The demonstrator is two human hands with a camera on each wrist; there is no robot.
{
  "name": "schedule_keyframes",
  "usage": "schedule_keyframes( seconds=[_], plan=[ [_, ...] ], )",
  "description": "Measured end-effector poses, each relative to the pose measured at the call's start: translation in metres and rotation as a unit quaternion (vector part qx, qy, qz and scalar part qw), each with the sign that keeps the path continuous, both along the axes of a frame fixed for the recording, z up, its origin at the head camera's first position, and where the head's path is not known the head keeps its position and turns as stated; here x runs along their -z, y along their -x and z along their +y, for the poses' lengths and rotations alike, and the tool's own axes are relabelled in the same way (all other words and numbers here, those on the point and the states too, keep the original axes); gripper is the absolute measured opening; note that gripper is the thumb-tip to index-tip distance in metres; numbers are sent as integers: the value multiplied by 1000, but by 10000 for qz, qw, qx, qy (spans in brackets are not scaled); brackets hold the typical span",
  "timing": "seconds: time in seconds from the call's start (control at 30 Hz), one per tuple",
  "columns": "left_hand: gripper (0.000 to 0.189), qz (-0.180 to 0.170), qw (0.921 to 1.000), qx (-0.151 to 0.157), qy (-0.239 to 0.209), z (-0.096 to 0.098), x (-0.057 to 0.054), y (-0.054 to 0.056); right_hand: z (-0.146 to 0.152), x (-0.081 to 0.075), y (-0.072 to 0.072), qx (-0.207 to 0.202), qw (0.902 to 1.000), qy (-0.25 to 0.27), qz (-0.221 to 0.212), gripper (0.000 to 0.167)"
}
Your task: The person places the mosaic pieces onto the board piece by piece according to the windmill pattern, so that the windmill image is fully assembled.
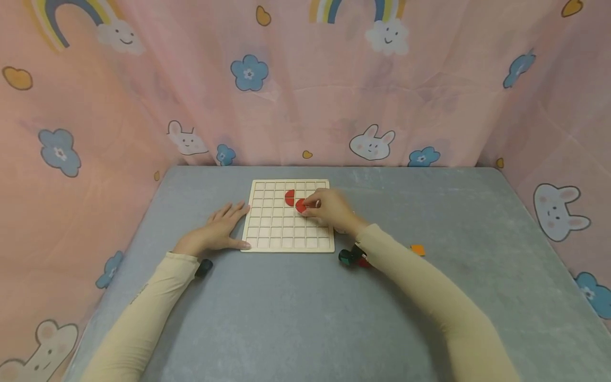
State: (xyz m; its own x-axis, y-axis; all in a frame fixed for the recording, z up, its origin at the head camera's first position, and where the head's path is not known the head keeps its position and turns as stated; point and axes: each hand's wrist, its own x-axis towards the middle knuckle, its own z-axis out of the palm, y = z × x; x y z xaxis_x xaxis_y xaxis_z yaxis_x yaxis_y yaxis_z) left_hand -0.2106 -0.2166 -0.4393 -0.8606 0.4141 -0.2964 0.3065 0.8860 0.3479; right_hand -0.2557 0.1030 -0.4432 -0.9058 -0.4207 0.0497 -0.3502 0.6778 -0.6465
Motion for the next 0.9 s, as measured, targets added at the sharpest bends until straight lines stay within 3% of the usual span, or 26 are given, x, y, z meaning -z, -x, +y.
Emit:
schedule_keyframes(
  seconds=[0.47, 0.9],
  plan=[
    [108, -68, 10000, 16, -40, 0, -1, -1, -53, 6, 0, -33, 10000, 10, 1, 26],
    [107, -85, 9999, 12, -83, -1, -1, -1, -66, 6, -6, 200, 9995, -155, 213, 25]
  ],
)
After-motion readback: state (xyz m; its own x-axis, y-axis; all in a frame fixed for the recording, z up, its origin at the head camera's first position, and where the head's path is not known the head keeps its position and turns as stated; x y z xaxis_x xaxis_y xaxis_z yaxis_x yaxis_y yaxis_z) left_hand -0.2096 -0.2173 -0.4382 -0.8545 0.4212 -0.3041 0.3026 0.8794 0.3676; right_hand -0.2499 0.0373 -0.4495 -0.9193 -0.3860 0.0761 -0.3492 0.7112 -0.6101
